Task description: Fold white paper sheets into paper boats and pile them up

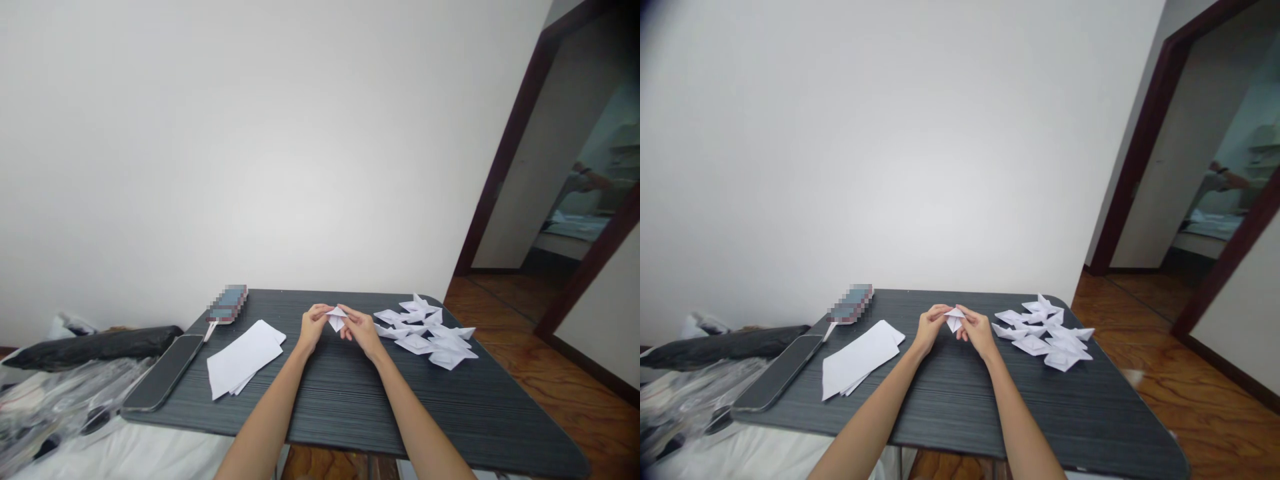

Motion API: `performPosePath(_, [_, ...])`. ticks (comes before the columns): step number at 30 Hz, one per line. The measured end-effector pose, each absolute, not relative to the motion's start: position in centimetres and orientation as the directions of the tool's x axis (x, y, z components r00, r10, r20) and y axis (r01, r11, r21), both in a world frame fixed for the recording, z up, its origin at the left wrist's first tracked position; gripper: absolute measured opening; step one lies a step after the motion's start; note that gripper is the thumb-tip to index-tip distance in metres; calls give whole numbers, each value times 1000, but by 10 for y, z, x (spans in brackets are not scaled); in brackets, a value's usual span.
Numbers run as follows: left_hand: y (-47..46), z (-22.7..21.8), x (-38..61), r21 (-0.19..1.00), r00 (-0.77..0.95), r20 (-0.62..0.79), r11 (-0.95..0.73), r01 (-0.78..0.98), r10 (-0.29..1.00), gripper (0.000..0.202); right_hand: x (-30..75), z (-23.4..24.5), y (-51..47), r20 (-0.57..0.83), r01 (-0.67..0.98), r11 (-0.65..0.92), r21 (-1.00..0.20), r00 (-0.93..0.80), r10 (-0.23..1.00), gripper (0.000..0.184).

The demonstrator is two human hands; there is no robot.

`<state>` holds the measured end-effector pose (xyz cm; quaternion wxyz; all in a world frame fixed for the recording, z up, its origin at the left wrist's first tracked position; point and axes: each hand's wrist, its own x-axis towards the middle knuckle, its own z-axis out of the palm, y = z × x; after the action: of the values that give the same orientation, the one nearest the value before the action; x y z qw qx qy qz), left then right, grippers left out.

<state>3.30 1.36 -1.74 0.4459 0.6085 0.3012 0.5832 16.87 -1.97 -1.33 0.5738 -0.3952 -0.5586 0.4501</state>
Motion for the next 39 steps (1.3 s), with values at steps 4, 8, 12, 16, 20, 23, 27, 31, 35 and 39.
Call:
performPosePath(4, [15,-16,29,908,195,305,-223,-355,932,14,174,-16,-18,305,-90,297,-950,-83,949,37])
performPosePath(8, [13,-16,30,936,296,189,-81,-341,936,26,175,-17,-20,304,-28,303,-952,-147,941,32])
performPosePath(12, [12,-18,30,970,352,185,-113,-217,917,33,173,-12,-24,295,12,302,-953,-169,940,31])
performPosePath(16, [13,-18,29,953,283,294,-257,-161,913,29,175,-11,-24,286,-34,284,-958,-119,951,36])
performPosePath(20, [10,-16,30,939,288,344,-330,-98,893,30,175,-17,-19,266,-29,265,-964,-55,962,49])
performPosePath(23, [7,-14,32,926,292,372,-375,-47,881,29,174,-19,-18,281,53,284,-957,-59,958,40])
performPosePath(27, [5,-10,32,897,247,424,-442,19,872,28,174,-17,-20,336,143,340,-930,-53,940,34])
performPosePath(31, [6,-8,29,876,245,465,-483,14,851,27,173,-17,-21,340,155,347,-925,-75,938,34])
performPosePath(35, [8,-9,29,877,233,465,-480,8,854,25,169,-21,-19,311,104,320,-942,-93,946,36])
performPosePath(39, [9,-12,30,887,222,446,-461,15,867,23,168,-22,-19,275,69,285,-956,-131,952,33])
